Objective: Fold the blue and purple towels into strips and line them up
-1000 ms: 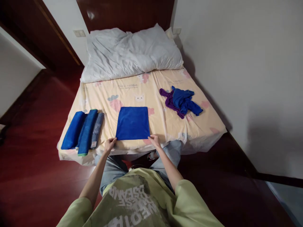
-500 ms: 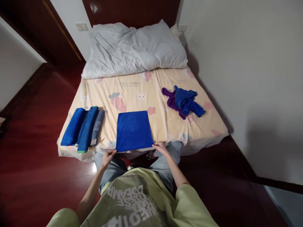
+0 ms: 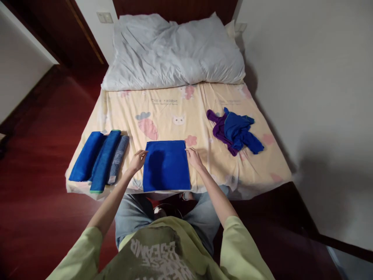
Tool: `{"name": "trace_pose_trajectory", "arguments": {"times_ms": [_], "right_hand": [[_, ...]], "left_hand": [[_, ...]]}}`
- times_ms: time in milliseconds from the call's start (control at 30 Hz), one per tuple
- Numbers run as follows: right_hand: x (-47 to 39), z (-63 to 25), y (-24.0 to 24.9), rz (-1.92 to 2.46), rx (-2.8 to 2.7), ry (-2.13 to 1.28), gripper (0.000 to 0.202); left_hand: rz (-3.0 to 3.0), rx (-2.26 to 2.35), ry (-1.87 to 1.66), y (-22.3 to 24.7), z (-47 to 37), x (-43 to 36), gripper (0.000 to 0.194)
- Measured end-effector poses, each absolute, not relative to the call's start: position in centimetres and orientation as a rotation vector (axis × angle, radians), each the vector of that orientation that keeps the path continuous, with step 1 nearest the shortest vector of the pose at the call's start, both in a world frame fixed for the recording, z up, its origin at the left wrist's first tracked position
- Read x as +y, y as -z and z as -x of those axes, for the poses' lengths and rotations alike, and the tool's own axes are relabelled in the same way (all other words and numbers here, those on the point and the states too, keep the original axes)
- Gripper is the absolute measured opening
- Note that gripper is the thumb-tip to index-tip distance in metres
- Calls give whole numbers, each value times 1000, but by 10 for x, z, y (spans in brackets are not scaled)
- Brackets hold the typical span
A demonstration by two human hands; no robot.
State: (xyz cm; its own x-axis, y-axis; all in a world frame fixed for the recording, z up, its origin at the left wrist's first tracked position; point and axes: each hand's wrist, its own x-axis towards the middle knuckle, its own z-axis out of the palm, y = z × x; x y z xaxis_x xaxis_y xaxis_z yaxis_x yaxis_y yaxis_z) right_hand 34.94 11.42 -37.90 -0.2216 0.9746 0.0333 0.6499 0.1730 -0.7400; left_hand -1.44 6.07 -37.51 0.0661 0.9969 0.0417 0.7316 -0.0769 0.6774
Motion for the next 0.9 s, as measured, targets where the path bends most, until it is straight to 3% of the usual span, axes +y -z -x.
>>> {"name": "trace_pose_trajectory", "arguments": {"times_ms": [133, 300, 600, 733, 900], "right_hand": [[172, -323, 383, 1489, -2155, -841, 41], [205, -314, 410, 1506, -2239, -868, 43], [232, -322, 432, 1626, -2304, -893, 21], [236, -328, 433, 1543, -2362, -866, 14], [239, -332, 433, 1526, -2401, -880, 18]], "left_hand": [[-2062, 1690, -501, 386, 15, 136, 41], [-2146, 1641, -312, 407, 26, 171, 46], [-2023, 1655, -427, 421, 46, 185, 14], [-2030, 1611, -457, 416, 50, 188, 14], [-2049, 1506, -472, 415, 51, 187, 16]]}}
